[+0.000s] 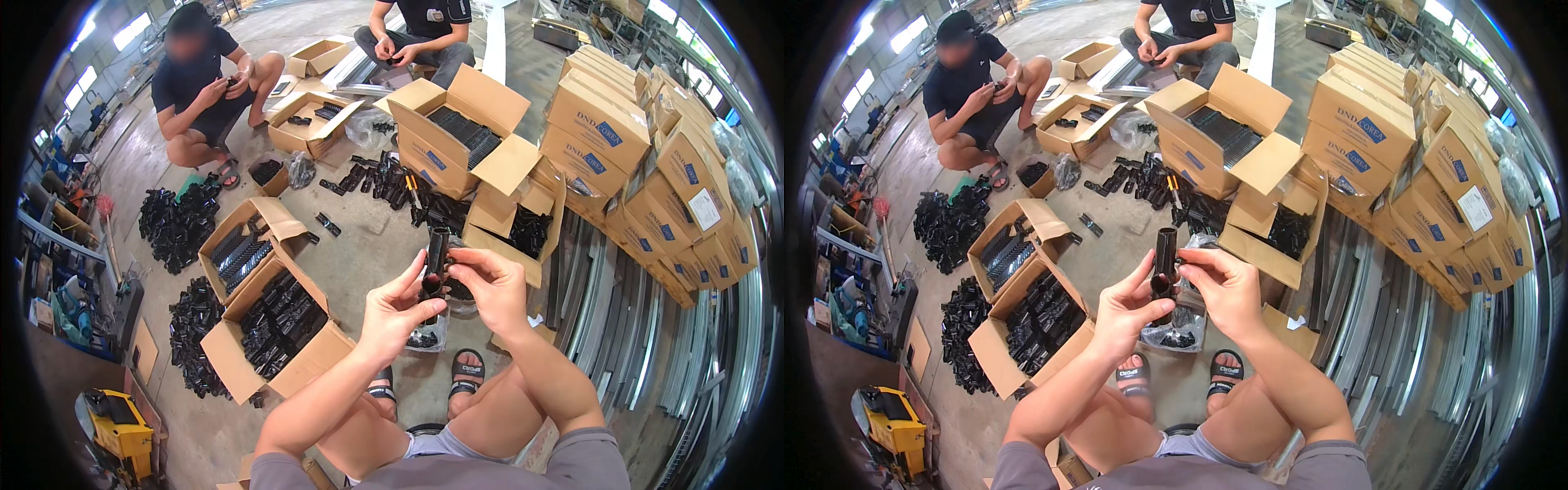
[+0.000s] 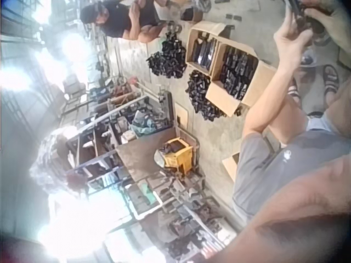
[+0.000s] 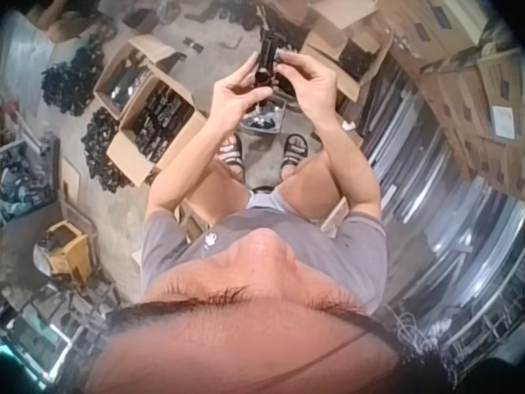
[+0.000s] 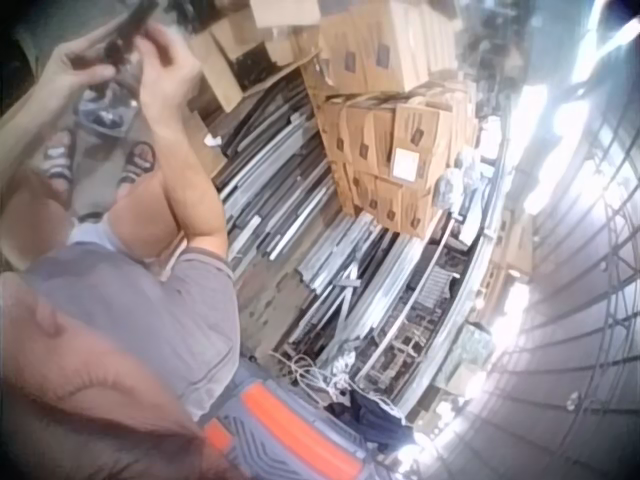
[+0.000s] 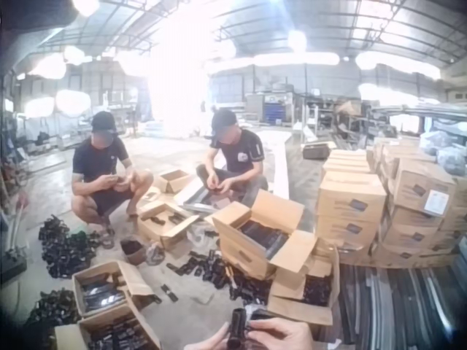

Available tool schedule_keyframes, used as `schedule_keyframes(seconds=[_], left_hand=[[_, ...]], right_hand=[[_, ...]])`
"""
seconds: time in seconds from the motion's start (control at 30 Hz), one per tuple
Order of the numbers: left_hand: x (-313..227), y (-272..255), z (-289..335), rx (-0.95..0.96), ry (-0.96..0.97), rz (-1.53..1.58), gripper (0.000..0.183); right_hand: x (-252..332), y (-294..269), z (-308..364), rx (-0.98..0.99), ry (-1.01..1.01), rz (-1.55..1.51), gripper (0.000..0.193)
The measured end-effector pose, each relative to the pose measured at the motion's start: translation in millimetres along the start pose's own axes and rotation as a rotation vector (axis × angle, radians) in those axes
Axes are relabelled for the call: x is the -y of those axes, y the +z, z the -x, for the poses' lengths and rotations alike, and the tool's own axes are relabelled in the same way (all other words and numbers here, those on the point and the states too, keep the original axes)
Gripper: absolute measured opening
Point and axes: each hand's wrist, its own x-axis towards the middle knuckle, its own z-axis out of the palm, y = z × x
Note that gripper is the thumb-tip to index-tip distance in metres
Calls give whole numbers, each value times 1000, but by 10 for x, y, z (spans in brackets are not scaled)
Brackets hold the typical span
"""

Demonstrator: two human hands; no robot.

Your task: The person holds and turns over black metal tube components by hand while sitting on the floor surrounded by boxes of the same parts.

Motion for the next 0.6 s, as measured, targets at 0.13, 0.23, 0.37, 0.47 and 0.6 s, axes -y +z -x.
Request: schedule_keyframes(seconds=[0.13, 0.23, 0.37, 0.47, 0.6], left_hand=[[-4, 3, -2, -2, 11, -5, 76], [-30, 26, 1, -1, 19, -15, 73], [-20, 52, 15, -33, 30, -24, 72], [-9, 47, 19, -51, 16, -21, 72], [-14, 55, 27, -52, 30, -35, 72]], right_hand=[[14, 9, 1, -2, 28, -28, 20], [18, 0, 5, 2, 8, 39, 19], [21, 26, 14, -13, 13, 21, 18], [6, 35, 20, -35, -19, 68, 18], [-1, 40, 20, -28, -24, 33, 18]])
